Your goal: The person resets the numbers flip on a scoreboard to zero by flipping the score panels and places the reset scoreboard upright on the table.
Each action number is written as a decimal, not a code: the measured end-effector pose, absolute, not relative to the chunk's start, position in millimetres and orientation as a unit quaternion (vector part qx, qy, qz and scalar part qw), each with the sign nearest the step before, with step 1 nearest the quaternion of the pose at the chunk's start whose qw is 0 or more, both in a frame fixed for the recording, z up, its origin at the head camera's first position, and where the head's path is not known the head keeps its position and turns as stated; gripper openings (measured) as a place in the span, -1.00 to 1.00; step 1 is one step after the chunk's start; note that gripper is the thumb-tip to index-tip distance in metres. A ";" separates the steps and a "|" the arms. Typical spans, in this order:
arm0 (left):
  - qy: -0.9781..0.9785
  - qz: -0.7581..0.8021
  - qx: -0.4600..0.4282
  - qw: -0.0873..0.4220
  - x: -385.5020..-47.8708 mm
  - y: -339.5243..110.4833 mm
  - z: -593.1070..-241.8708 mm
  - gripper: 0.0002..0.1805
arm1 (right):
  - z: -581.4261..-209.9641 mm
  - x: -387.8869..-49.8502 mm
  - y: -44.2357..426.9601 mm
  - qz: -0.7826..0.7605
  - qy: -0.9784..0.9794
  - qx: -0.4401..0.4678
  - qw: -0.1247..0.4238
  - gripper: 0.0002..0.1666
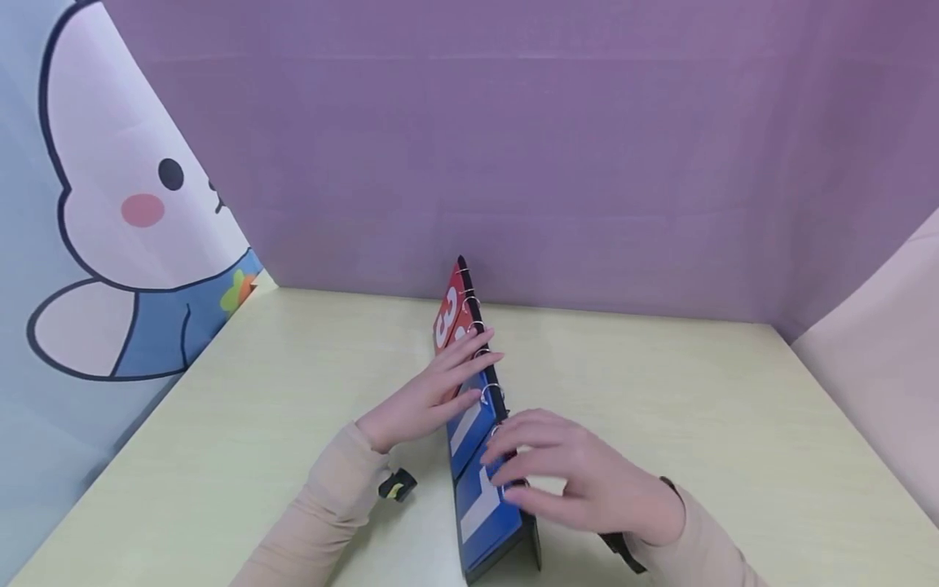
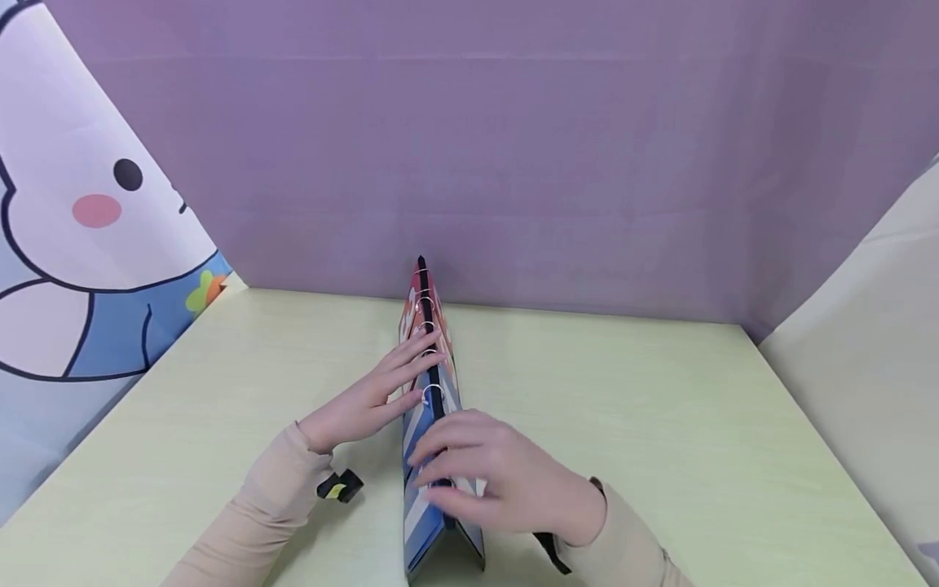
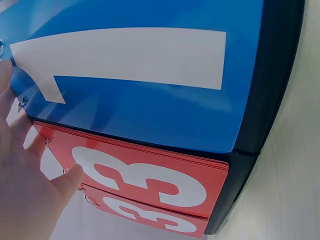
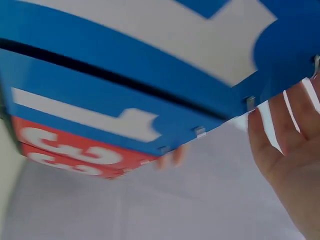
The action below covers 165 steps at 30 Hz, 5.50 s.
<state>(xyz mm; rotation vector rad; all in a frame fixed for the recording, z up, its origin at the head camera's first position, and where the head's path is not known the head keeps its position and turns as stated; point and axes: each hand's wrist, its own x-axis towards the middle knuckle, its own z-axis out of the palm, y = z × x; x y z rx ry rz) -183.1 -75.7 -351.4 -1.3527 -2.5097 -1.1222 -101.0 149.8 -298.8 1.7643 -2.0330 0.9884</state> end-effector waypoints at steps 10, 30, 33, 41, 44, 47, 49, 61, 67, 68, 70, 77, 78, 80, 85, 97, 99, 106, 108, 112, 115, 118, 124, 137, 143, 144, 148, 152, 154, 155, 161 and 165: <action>-0.833 -0.363 -0.417 0.025 -180.0 -74.6 -350.2 -0.41 | -335.1 -121.0 184.7 0.501 -0.769 0.398 -0.010 -0.67; -0.829 -0.366 -0.423 0.027 -177.1 -75.7 -352.3 -0.43 | -363.5 -137.9 190.3 0.459 -0.768 0.405 -0.189 -0.69; -0.831 -0.364 -0.420 0.027 -176.5 -75.8 -353.1 -0.42 | -361.8 -140.6 195.5 0.456 -0.762 0.406 -0.217 -0.73; -0.835 -0.358 -0.417 0.021 -182.1 -73.6 -345.1 -0.42 | -345.5 -150.6 221.4 0.412 -0.778 0.376 -0.287 -0.76; -0.834 -0.357 -0.419 0.026 -184.7 -72.3 -339.0 -0.42 | -335.3 -153.0 229.0 0.396 -0.788 0.372 -0.289 -0.79; -0.831 -0.360 -0.424 0.029 -187.4 -69.3 -333.2 -0.43 | -324.9 -152.9 237.1 0.387 -0.792 0.374 -0.288 -0.81; -0.829 -0.361 -0.427 0.029 -188.5 -67.3 -330.4 -0.42 | -318.9 -151.6 242.7 0.382 -0.795 0.378 -0.281 -0.81; -0.827 -0.364 -0.427 0.014 -188.2 -62.1 -327.2 -0.41 | -284.8 -130.1 277.5 0.463 -0.808 0.298 -0.208 -0.80; -0.828 -0.363 -0.427 0.016 -188.7 -63.1 -328.7 -0.42 | -270.5 -115.0 288.0 0.506 -0.798 0.274 -0.180 -0.40; -0.828 -0.363 -0.427 0.017 -189.0 -62.9 -328.9 -0.42 | -268.7 -112.3 289.6 0.513 -0.795 0.276 -0.172 -0.36; -0.827 -0.364 -0.428 0.019 -189.3 -63.1 -328.5 -0.42 | -265.5 -107.4 292.2 0.534 -0.779 0.289 -0.154 -0.33; -0.827 -0.367 -0.425 0.018 -190.4 -62.7 -328.8 -0.41 | -266.7 -99.3 292.1 0.619 -0.670 0.389 -0.132 -0.34; -0.827 -0.368 -0.424 0.017 -190.7 -62.4 -329.6 -0.41 | -267.8 -98.3 291.0 0.621 -0.662 0.398 -0.130 -0.32; -0.828 -0.370 -0.422 0.016 -190.8 -62.1 -330.6 -0.41 | -268.9 -94.3 289.3 0.622 -0.666 0.393 -0.125 -0.24; -0.828 -0.372 -0.419 0.015 -189.9 -62.0 -330.3 -0.41 | -272.3 -87.8 285.5 0.636 -0.660 0.385 -0.109 -0.03; -0.827 -0.375 -0.418 0.014 -189.0 -62.3 -331.1 -0.42 | -266.3 -65.1 226.0 0.658 -0.696 0.279 0.062 0.05; -0.827 -0.376 -0.418 0.013 -188.7 -62.4 -331.2 -0.42 | -269.9 -64.6 211.0 0.666 -0.674 0.301 0.102 0.08; -0.825 -0.374 -0.422 0.020 -188.4 -62.4 -330.8 -0.43 | -289.3 -61.9 171.1 0.557 -0.725 0.369 0.166 -0.02; -0.822 -0.374 -0.429 0.026 -189.0 -62.3 -331.4 -0.43 | -291.2 -60.3 165.7 0.521 -0.750 0.373 0.163 -0.08; -0.813 -0.375 -0.443 0.041 -190.4 -62.5 -333.6 -0.45 | -293.5 -61.3 157.3 0.457 -0.761 0.419 0.192 -0.34; -0.804 -0.372 -0.461 0.060 -192.4 -62.0 -335.7 -0.47 | -296.0 -62.5 150.1 0.414 -0.745 0.462 0.245 -0.54; -0.790 -0.375 -0.480 0.073 -195.6 -61.6 -336.8 -0.43 | -298.3 -60.6 143.2 0.371 -0.743 0.473 0.295 -0.65; -0.799 -0.377 -0.466 0.050 -192.7 -63.7 -333.6 -0.42 | -299.5 -55.4 133.0 0.262 -0.770 0.463 0.353 -0.65; -0.813 -0.373 -0.445 0.043 -190.0 -61.5 -333.3 -0.41 | -294.9 -61.5 141.7 0.160 -0.754 0.544 0.332 -0.74; -0.809 -0.380 -0.447 0.045 -190.0 -61.0 -333.2 -0.42 | -291.1 -65.2 147.4 0.137 -0.745 0.580 0.299 -0.76; -0.810 -0.379 -0.446 0.045 -190.0 -61.0 -333.3 -0.42 | -290.6 -65.3 148.4 0.134 -0.747 0.582 0.290 -0.79; -0.811 -0.379 -0.444 0.042 -190.4 -61.4 -333.6 -0.43 | -289.0 -64.4 151.2 0.127 -0.764 0.580 0.253 -0.89; -0.810 -0.382 -0.443 0.039 -191.2 -62.0 -333.8 -0.42 | -288.2 -63.5 152.2 0.119 -0.774 0.577 0.232 -0.85; -0.810 -0.381 -0.444 0.039 -191.6 -62.2 -334.0 -0.43 | -288.2 -63.4 152.2 0.118 -0.774 0.579 0.228 -0.87; -0.810 -0.381 -0.444 0.039 -191.9 -62.3 -334.3 -0.43 | -288.2 -63.4 152.1 0.118 -0.774 0.580 0.227 -0.89; -0.809 -0.382 -0.444 0.036 -192.3 -62.4 -334.6 -0.44 | -289.7 -65.5 152.3 0.143 -0.767 0.587 0.216 -0.95; -0.809 -0.383 -0.445 0.033 -192.2 -62.1 -333.5 -0.43 | -290.3 -73.0 156.7 0.238 -0.734 0.605 0.196 -0.88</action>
